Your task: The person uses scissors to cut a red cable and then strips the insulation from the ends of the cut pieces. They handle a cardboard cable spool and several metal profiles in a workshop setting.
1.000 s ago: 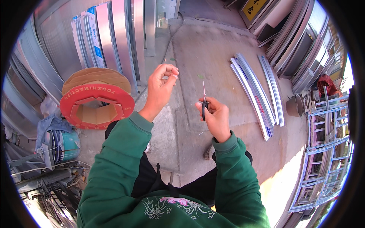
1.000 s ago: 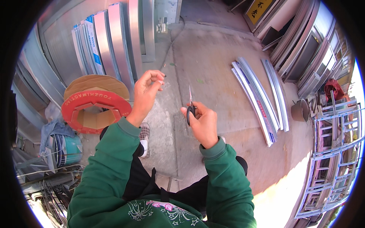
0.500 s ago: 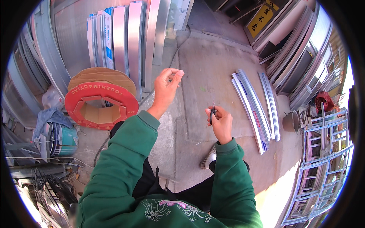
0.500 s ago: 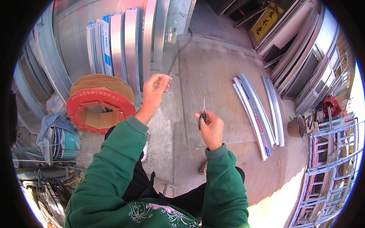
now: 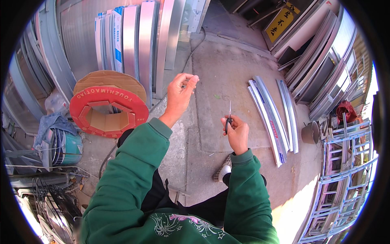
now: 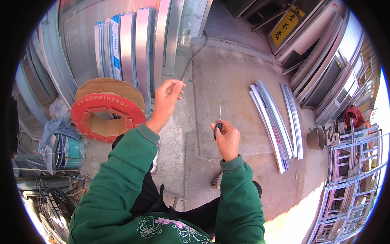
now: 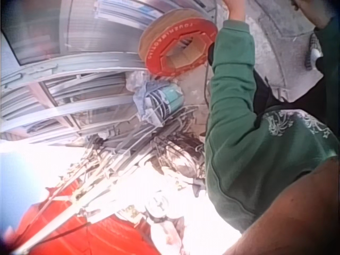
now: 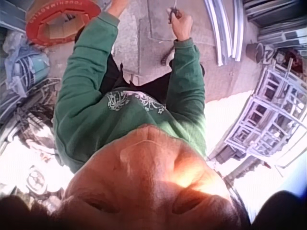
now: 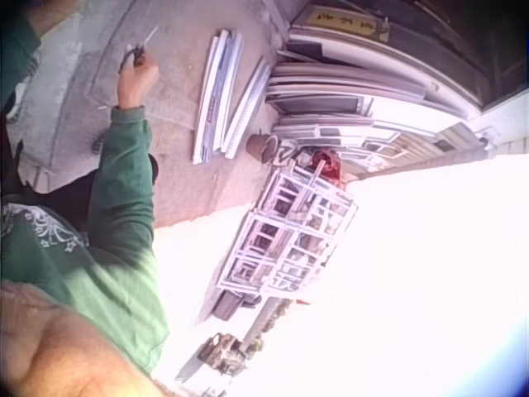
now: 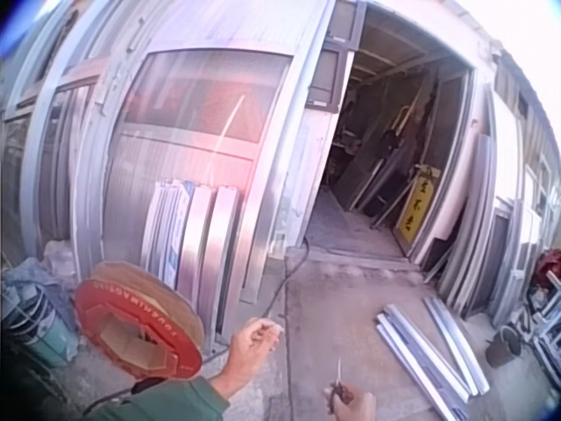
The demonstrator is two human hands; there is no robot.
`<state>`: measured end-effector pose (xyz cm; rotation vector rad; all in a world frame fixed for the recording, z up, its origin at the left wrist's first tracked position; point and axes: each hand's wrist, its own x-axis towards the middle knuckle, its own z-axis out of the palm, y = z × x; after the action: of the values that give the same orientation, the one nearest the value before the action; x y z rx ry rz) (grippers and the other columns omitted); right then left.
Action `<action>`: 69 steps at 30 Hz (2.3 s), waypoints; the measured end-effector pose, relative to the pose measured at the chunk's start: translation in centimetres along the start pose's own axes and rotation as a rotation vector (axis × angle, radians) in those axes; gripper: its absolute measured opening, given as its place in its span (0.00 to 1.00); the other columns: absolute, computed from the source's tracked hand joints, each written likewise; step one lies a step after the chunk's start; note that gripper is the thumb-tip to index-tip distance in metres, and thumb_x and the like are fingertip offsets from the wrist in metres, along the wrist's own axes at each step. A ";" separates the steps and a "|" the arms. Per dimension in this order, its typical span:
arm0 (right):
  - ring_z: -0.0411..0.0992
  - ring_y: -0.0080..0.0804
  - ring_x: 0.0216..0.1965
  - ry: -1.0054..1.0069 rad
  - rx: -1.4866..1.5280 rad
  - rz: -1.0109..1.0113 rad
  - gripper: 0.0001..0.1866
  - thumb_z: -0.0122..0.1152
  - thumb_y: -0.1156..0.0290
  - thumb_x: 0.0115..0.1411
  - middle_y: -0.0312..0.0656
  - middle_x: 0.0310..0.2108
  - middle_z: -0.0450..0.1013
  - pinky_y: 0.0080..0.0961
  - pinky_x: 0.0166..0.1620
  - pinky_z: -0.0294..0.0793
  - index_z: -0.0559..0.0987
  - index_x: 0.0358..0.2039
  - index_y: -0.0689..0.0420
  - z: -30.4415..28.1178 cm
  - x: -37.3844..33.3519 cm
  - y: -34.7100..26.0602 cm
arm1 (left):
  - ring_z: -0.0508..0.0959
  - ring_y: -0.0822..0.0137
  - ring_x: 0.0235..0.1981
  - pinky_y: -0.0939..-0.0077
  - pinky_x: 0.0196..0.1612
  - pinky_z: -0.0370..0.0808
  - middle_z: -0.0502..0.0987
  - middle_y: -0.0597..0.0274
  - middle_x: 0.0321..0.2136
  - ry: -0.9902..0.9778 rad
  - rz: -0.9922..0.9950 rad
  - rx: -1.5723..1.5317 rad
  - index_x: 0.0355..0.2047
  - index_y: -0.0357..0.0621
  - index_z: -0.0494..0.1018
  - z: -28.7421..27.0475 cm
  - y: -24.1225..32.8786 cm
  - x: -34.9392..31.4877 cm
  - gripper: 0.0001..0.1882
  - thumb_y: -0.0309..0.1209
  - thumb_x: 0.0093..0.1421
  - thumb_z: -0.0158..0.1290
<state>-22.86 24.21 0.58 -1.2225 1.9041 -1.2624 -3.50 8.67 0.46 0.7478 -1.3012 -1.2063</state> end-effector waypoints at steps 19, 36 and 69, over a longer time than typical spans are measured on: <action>0.71 0.18 0.23 -0.048 0.069 -0.010 0.15 0.70 0.69 0.66 0.34 0.22 0.74 0.19 0.24 0.71 0.82 0.46 0.67 -0.7 -0.2 -0.1 | 0.79 0.71 0.25 0.73 0.34 0.77 0.78 0.65 0.24 0.025 0.104 0.197 0.39 0.41 0.76 1.7 -0.1 -1.0 0.09 0.31 0.64 0.63; 0.71 0.18 0.23 -0.068 0.083 -0.031 0.14 0.69 0.69 0.67 0.34 0.23 0.73 0.18 0.25 0.71 0.81 0.47 0.66 -0.9 -0.8 -0.8 | 0.82 0.65 0.33 0.67 0.39 0.78 0.80 0.58 0.34 -0.042 0.013 0.296 0.33 0.40 0.77 1.3 -0.4 -1.4 0.03 0.22 0.59 0.60; 0.79 0.59 0.35 0.028 -0.157 -0.120 0.17 0.67 0.67 0.59 0.56 0.31 0.80 0.50 0.40 0.76 0.79 0.46 0.63 0.4 -0.2 0.2 | 0.80 0.76 0.32 0.82 0.39 0.76 0.80 0.62 0.43 -0.222 -0.246 0.178 0.47 0.34 0.76 -0.2 -1.3 -0.5 0.13 0.14 0.63 0.54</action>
<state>-22.55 24.23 0.20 -1.4251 2.0074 -1.2150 -3.53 8.75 -0.98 0.9441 -1.5477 -1.4134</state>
